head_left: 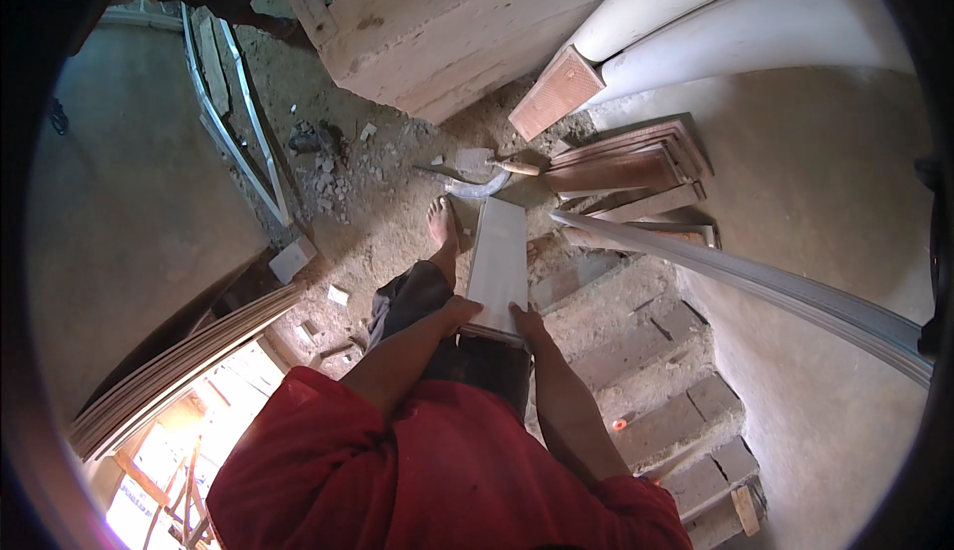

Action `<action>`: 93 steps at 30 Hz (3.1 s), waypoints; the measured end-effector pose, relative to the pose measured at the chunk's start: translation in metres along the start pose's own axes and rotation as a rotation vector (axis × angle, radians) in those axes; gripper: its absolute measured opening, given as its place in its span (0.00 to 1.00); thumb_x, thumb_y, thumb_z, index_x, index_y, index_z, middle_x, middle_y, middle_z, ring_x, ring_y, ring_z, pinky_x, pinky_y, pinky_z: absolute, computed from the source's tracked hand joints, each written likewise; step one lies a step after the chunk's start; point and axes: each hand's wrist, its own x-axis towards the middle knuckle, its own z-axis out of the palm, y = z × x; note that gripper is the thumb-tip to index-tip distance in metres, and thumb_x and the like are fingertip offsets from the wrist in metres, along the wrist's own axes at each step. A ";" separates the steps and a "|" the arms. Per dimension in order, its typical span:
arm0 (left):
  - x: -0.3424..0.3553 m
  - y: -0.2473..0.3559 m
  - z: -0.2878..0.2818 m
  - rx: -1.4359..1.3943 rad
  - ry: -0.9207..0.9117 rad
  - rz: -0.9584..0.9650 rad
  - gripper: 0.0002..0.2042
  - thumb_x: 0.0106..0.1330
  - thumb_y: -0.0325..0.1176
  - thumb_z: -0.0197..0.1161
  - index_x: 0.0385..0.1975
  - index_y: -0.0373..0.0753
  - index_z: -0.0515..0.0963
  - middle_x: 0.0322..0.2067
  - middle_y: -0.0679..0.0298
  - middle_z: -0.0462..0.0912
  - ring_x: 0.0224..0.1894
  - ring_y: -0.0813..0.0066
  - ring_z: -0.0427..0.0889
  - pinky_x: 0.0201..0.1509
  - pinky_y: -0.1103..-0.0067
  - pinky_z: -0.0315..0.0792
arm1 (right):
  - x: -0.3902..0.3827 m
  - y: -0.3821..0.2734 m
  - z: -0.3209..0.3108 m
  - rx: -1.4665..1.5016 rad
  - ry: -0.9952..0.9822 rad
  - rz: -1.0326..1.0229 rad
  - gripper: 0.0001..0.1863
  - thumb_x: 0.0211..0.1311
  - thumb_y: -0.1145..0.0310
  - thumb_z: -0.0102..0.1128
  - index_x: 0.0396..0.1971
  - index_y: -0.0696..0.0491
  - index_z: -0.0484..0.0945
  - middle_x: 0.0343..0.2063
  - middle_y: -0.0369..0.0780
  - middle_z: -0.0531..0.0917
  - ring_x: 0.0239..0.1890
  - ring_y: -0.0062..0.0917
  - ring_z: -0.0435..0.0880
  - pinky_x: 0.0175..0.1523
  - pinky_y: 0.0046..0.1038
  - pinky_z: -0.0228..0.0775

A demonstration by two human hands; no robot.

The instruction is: The person measures a white ceramic tile with a tape measure, then uses a manual tile cutter to score and snap it. The person stacks the cut pieces with other tiles on the stairs.

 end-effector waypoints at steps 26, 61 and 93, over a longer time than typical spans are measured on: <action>-0.018 -0.002 -0.049 0.078 0.155 -0.023 0.23 0.67 0.47 0.58 0.45 0.29 0.75 0.38 0.55 0.80 0.36 0.62 0.81 0.35 0.69 0.76 | 0.009 0.009 0.048 -0.170 -0.112 0.045 0.35 0.60 0.42 0.56 0.47 0.63 0.78 0.39 0.54 0.84 0.44 0.40 0.84 0.53 0.37 0.71; -0.050 0.036 -0.077 1.157 0.370 0.732 0.17 0.56 0.44 0.62 0.39 0.38 0.80 0.40 0.52 0.82 0.45 0.51 0.79 0.52 0.61 0.73 | -0.048 -0.027 0.026 -0.566 -0.029 0.087 0.35 0.53 0.50 0.66 0.57 0.57 0.71 0.52 0.52 0.77 0.55 0.42 0.77 0.60 0.39 0.68; -0.033 0.026 -0.060 1.035 0.489 0.391 0.22 0.53 0.52 0.65 0.44 0.48 0.77 0.46 0.59 0.80 0.57 0.56 0.72 0.57 0.49 0.61 | 0.066 -0.310 -0.215 -0.407 1.315 -0.382 0.37 0.49 0.61 0.67 0.61 0.53 0.63 0.56 0.50 0.67 0.61 0.49 0.65 0.60 0.51 0.67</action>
